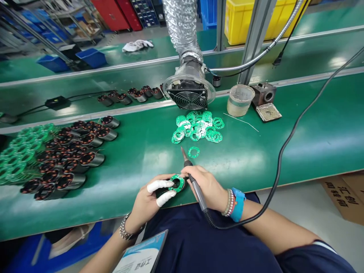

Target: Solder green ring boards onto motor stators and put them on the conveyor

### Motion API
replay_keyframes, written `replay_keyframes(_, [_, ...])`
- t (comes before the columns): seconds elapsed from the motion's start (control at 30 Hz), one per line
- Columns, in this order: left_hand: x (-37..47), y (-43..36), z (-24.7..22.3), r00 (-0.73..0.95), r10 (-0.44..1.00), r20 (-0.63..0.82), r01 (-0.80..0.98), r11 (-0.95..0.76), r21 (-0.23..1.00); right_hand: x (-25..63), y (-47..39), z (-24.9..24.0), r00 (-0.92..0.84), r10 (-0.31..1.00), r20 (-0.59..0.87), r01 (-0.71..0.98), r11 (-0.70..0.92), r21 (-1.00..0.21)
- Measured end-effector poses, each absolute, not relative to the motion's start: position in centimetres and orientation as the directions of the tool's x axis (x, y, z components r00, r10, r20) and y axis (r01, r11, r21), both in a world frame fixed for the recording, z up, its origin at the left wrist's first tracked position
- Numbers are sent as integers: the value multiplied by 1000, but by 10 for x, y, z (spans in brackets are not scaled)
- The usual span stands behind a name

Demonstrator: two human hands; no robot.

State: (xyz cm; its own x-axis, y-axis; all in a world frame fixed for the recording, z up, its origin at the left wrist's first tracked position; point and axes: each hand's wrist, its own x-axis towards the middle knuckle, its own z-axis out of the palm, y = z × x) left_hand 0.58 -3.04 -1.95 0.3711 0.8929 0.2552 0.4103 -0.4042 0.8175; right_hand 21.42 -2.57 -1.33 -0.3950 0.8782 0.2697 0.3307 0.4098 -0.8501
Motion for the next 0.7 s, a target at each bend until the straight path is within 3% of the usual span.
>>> replay_keyframes(0.2, [3, -33, -22, 391, 895, 215, 471, -395, 789, 215, -26, -13, -320, 898, 301, 241, 384, -891])
replay_keyframes(0.43, [3, -34, -24, 385, 900, 205, 444, -376, 813, 213, -28, -19, -318, 889, 329, 260, 415, -872])
replay_keyframes(0.7, [3, -34, -25, 370, 904, 215, 423, -370, 827, 204, -23, -19, -251, 948, 197, 161, 241, -957])
